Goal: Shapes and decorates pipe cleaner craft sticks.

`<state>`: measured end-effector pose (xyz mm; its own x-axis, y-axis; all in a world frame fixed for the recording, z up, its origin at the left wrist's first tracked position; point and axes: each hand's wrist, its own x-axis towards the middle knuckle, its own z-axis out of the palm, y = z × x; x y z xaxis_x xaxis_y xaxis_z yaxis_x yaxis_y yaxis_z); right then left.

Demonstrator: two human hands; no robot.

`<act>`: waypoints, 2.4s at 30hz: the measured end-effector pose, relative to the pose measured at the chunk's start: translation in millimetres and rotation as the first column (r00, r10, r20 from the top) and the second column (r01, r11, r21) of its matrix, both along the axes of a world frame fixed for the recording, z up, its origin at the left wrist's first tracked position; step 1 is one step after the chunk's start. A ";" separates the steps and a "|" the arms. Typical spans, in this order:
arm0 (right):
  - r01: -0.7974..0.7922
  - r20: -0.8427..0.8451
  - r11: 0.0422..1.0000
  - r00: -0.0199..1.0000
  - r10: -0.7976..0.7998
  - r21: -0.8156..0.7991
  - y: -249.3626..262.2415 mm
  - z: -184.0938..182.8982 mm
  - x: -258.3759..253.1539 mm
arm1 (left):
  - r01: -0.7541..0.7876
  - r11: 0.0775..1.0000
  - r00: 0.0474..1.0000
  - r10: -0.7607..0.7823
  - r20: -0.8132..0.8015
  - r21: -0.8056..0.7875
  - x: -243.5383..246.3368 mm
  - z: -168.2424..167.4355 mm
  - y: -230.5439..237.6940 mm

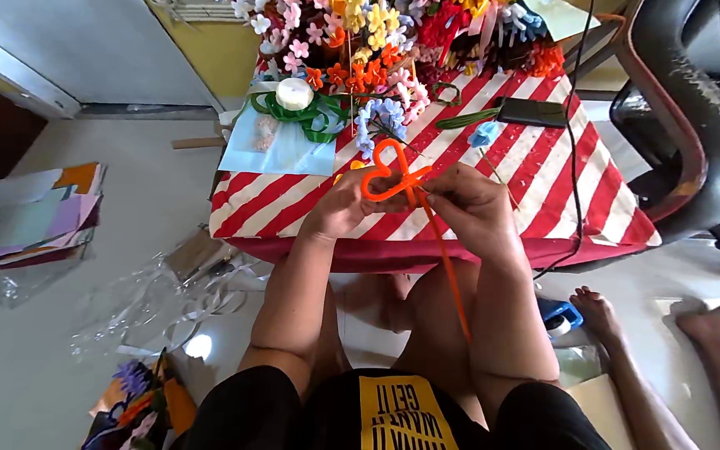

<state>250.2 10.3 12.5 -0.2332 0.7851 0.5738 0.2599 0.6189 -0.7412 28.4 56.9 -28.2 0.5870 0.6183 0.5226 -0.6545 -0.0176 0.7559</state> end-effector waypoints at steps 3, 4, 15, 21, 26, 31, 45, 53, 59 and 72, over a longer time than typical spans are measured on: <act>-0.003 0.076 0.999 0.997 0.000 0.035 -0.3 1.2 -3.0 | 0.031 0.999 0.999 -0.030 0.015 -0.010 -11.7 -0.6 -1.5; -0.008 0.106 0.999 0.994 0.002 0.052 -0.2 1.3 -4.1 | 0.028 1.000 1.000 -0.028 0.000 -0.015 -15.9 -0.6 -1.8; -0.022 0.380 0.988 0.924 -0.037 0.150 -0.4 0.4 -34.7 | -0.459 0.888 0.800 0.391 -0.456 -0.044 -31.5 26.5 -30.7; 0.163 0.348 0.873 0.871 -0.346 0.461 0.9 -2.3 -64.7 | -0.635 0.771 0.665 0.577 -0.475 0.048 -40.0 30.0 -37.6; 0.197 0.271 0.816 0.879 -0.393 0.543 -17.1 4.3 -86.4 | -0.735 0.678 0.606 0.669 -0.431 0.018 -46.7 33.4 -26.5; 0.340 0.359 0.846 0.793 -0.492 0.410 -18.0 -3.1 -106.3 | -0.750 0.652 0.646 0.689 -0.328 -0.108 -52.1 37.9 -29.4; 0.252 0.208 0.841 0.898 -0.388 0.479 4.5 -14.1 -119.3 | -0.781 0.623 0.592 0.765 -0.255 0.056 -50.9 37.3 -27.3; 0.275 0.252 0.841 0.870 -0.424 0.466 -8.7 -5.1 -113.1 | -0.776 0.564 0.473 0.816 -0.333 0.281 -48.5 37.7 -26.5; 0.290 0.254 0.820 0.854 -0.454 0.493 -6.0 4.0 -96.2 | -0.748 0.501 0.347 0.854 -0.388 0.434 -34.2 40.3 -31.8; -0.248 0.721 0.872 0.675 -0.155 0.421 -7.8 67.1 -37.2 | -0.482 0.756 0.704 0.635 -0.317 0.444 -42.2 40.7 -33.8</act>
